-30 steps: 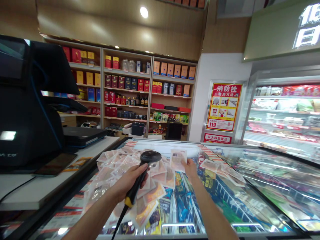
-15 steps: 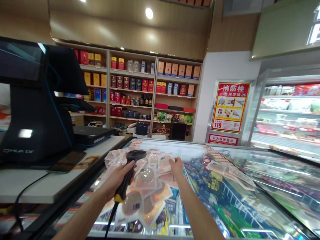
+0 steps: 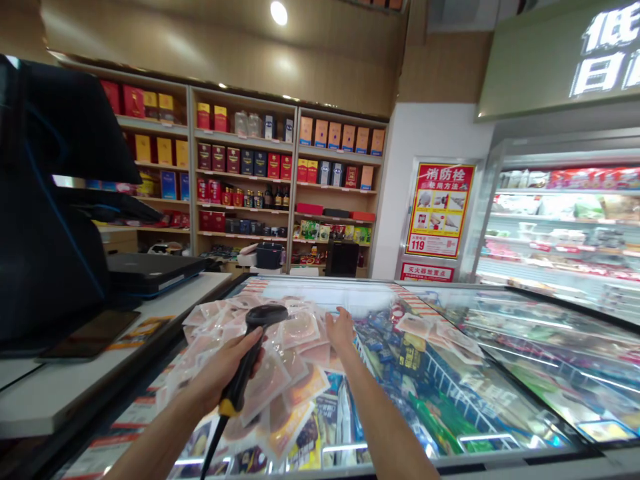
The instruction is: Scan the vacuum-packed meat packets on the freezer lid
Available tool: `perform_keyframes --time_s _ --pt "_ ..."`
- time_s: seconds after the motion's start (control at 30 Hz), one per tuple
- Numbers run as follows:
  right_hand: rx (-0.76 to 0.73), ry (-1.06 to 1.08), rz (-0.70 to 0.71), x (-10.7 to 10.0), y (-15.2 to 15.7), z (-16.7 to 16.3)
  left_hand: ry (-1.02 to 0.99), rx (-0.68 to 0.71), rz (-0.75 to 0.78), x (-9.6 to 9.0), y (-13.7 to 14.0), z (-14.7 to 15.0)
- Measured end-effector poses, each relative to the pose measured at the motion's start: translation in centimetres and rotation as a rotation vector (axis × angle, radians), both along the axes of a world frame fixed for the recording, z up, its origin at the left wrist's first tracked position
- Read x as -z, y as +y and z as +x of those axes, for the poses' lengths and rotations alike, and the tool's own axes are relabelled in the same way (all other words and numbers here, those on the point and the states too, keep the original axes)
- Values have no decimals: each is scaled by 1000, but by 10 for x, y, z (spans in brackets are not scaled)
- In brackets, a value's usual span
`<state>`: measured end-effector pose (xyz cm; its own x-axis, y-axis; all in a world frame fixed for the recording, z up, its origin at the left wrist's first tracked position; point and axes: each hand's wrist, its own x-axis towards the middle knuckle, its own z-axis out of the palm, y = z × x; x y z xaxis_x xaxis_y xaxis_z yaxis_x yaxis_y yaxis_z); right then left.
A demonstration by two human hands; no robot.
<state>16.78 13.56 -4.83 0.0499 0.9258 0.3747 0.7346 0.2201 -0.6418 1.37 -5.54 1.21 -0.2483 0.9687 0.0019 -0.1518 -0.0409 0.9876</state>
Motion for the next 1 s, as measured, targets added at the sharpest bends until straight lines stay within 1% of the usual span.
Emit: perform_keyframes --time_s 0.07,0.17,0.27,0.33,0.43,0.53,0.63,0.73,0.87,1.0 --pt "67 -48 13 5 12 31 -2 18 -4 1 5 8" --pt "177 -171 -2 14 28 84 14 59 -14 2 15 21" --pt "245 -250 -18 23 40 131 43 88 -41 5 26 34" --pt "279 -282 -33 27 46 155 49 108 -43 6 33 41" --pt "286 -363 -44 35 58 180 47 126 -57 10 44 49" --pt "243 -468 -67 43 69 195 49 120 -78 12 52 53" --pt "174 -530 -117 49 70 202 56 128 -81 13 55 56" --pt "101 -539 -128 48 58 202 58 144 -76 11 53 60" --pt "33 -479 -137 41 31 192 34 167 -56 8 48 63" --pt "7 -433 -80 34 12 178 13 197 -48 7 42 64"
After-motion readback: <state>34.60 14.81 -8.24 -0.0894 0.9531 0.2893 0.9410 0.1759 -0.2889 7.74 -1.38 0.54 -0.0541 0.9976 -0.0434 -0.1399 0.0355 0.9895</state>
